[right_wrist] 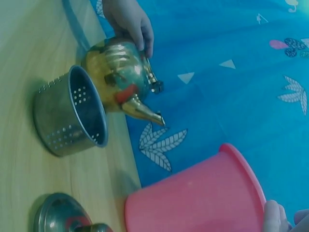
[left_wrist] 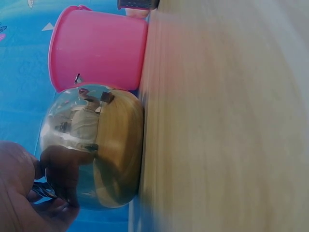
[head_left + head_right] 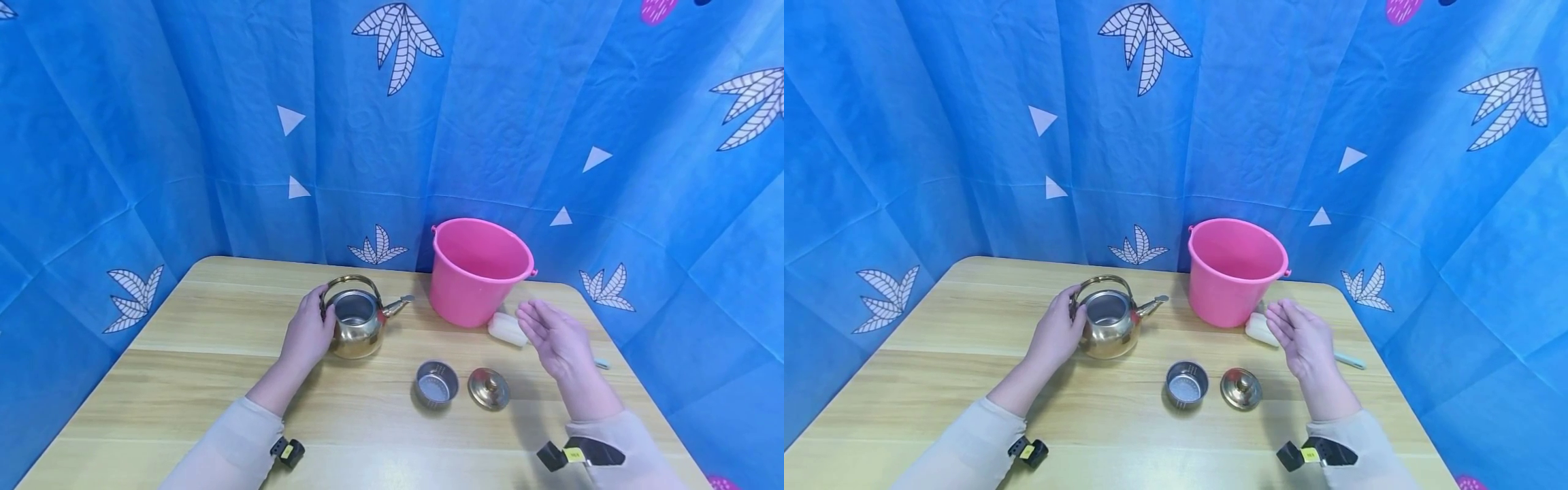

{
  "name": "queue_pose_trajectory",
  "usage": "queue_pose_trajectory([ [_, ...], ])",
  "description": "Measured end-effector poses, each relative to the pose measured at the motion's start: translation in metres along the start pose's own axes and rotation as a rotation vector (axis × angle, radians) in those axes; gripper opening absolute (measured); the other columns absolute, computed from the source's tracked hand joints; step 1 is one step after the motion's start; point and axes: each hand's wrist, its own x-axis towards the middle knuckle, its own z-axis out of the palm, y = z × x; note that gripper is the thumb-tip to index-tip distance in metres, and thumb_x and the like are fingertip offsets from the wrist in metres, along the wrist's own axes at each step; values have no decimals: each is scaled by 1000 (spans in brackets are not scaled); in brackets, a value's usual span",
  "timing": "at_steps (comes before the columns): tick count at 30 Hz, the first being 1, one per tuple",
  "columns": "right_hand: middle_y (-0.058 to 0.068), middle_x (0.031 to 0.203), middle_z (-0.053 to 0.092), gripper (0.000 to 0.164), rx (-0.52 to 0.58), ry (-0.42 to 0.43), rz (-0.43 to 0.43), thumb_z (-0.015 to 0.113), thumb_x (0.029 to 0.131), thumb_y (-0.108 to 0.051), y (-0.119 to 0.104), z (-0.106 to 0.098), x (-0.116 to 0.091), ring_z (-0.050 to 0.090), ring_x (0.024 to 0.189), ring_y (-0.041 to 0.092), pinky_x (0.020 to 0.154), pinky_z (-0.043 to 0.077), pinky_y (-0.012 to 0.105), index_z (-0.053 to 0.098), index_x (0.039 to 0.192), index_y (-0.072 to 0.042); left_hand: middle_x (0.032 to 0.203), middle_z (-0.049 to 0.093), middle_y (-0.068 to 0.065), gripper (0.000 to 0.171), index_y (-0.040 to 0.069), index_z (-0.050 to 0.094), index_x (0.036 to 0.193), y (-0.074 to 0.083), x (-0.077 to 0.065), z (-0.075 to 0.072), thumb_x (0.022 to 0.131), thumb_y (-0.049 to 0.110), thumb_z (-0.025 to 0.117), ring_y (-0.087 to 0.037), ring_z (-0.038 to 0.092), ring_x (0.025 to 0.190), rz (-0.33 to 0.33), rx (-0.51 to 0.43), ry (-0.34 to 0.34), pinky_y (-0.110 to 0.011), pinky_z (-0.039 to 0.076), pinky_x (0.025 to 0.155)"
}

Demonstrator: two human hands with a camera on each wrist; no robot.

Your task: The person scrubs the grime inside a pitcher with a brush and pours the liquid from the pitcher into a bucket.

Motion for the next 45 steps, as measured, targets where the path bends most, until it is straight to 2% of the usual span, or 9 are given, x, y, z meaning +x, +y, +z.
queue_pose_trajectory([
  [18, 4, 98, 76, 12, -182, -23, -8, 61, 100, -18, 23, 44, 8, 73, 95, 15, 93, 54, 30, 72, 102, -11, 146, 45, -27, 51, 0, 39, 149, 0, 0, 0, 103, 19, 51, -47, 54, 123, -7, -2, -2, -58, 46, 101],
  [25, 5, 96, 76, 25, -207, -40, -16, 59, 102, -15, 30, 54, 12, 73, 95, 16, 93, 54, 31, 63, 123, -2, 146, 45, -27, 51, -1, 39, 149, -1, 0, 0, 103, 19, 51, -47, 54, 122, 0, 1, 0, -58, 46, 101],
  [30, 5, 96, 76, 27, -232, -55, -8, 60, 101, -15, 35, 59, 14, 73, 95, 17, 95, 53, 32, 62, 124, -1, 146, 45, -27, 51, 0, 39, 148, -1, 0, 0, 103, 20, 51, -46, 55, 122, -5, 4, -2, -57, 47, 100],
  [34, 4, 98, 75, 35, -293, -67, -11, 62, 101, -17, 38, 62, 16, 72, 98, 17, 101, 49, 36, 57, 131, 2, 145, 46, -27, 51, 0, 39, 148, -1, 0, 0, 103, 20, 51, -46, 54, 123, -6, 1, -2, -57, 46, 101],
  [38, 4, 98, 75, 46, -365, -82, -22, 62, 101, -18, 41, 66, 19, 72, 100, 18, 101, 49, 37, 49, 138, 7, 145, 46, -27, 51, 0, 39, 149, -2, 0, 1, 103, 20, 50, -46, 54, 124, -5, 1, -4, -58, 46, 101],
  [45, 8, 103, 74, 40, -464, -114, -39, 61, 101, -18, 48, 75, 27, 72, 98, 19, 95, 54, 35, 54, 131, 8, 145, 46, -27, 51, 0, 39, 148, -1, 0, 0, 103, 20, 51, -45, 54, 124, -5, 4, 0, -57, 47, 100],
])
